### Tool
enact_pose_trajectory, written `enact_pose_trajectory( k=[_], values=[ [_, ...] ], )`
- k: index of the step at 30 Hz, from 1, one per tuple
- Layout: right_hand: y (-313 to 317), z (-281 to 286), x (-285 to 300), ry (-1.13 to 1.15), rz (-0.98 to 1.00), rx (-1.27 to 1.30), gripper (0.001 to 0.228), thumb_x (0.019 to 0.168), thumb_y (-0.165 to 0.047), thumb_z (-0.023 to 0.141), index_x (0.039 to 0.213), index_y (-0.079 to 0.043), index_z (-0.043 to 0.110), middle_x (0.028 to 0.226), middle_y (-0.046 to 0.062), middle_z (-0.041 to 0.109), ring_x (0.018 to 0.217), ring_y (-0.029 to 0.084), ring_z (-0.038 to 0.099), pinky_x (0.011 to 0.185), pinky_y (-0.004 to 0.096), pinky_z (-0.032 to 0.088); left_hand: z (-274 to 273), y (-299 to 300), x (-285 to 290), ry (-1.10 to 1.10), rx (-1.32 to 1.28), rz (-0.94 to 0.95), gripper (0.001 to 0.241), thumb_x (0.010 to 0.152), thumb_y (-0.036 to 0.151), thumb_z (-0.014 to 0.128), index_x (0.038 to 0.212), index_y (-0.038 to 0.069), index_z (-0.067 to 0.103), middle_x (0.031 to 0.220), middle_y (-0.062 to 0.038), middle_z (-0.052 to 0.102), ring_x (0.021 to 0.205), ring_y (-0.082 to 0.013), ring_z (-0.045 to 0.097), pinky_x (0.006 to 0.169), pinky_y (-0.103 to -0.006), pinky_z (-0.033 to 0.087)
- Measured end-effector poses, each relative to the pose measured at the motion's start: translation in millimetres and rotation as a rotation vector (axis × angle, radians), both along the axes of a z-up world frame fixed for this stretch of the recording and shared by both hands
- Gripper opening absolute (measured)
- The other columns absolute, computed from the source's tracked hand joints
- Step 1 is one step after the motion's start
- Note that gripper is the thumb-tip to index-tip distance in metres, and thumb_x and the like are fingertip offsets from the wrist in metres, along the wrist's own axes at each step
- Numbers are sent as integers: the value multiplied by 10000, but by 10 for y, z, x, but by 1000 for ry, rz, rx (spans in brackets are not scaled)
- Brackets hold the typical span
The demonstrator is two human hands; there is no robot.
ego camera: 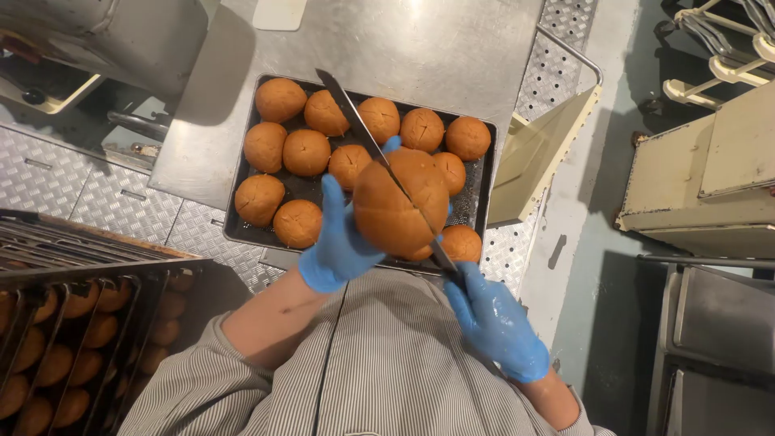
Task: Slicing baked buns on a metal tray using a long knife in a bakery.
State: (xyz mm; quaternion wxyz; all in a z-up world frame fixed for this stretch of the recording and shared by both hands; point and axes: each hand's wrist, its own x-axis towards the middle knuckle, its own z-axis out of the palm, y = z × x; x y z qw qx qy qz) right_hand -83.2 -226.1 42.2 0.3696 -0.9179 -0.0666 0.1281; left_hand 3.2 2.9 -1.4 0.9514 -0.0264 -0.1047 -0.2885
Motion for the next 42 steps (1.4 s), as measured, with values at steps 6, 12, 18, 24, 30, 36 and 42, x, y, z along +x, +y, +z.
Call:
enact_pose_trajectory(
  k=[6, 12, 18, 24, 30, 36, 42],
  values=[
    [-27, 160, -32, -219, -97, -160, 255, 919, -160, 663, 1151, -58, 637, 730, 175, 726, 617, 353, 719, 551, 415, 536, -57, 151, 229, -31, 281, -10, 798, 1014, 529, 580, 1662, 198, 254, 1641, -108, 378, 1474, -342, 419, 1119, -694, 370],
    [148, 93, -138, -191, -153, -14, 318, 931, -86, 606, 1239, -10, 589, 776, 197, 721, 621, 360, 712, 558, 436, 527, -8, 51, 246, 56, 211, 83, 790, 988, 496, 637, 1652, 244, 293, 1606, -100, 427, 1433, -358, 472, 1120, -681, 425],
    [202, -106, -150, -202, -128, -62, 313, 938, -103, 608, 1226, 7, 554, 798, 219, 721, 659, 398, 711, 565, 453, 541, 23, -40, 248, -62, 324, 185, 716, 1004, 416, 661, 1616, 213, 349, 1523, -102, 492, 1368, -325, 528, 1153, -625, 441],
    [270, -26, -18, -239, -117, -69, 241, 964, -100, 609, 1179, -2, 559, 785, 224, 719, 671, 418, 696, 575, 496, 524, -447, -280, 118, 75, 355, 128, 697, 1040, 375, 656, 1603, 65, 386, 1534, -101, 530, 1436, -276, 513, 1265, -491, 379],
    [174, -124, -172, -233, -49, -120, 262, 944, -115, 621, 1171, -1, 555, 746, 230, 700, 654, 426, 688, 553, 504, 524, -178, -113, 220, 94, 277, 193, 660, 1023, 383, 618, 1574, 111, 380, 1512, -82, 518, 1389, -291, 532, 1239, -529, 385],
    [224, -161, 12, -246, -78, -135, 257, 956, -125, 618, 1166, 6, 547, 736, 232, 694, 621, 432, 672, 546, 522, 507, -129, -351, 57, 70, 282, 174, 690, 1057, 388, 569, 1658, 152, 324, 1577, -70, 475, 1474, -262, 458, 1285, -485, 329],
    [124, -399, -42, -137, -48, -141, 292, 958, -157, 611, 1182, 12, 528, 742, 241, 692, 634, 443, 679, 547, 526, 515, 122, -230, 104, 25, 263, 225, 683, 1018, 419, 576, 1610, 196, 316, 1555, -77, 458, 1434, -299, 469, 1235, -571, 351]
  ],
)
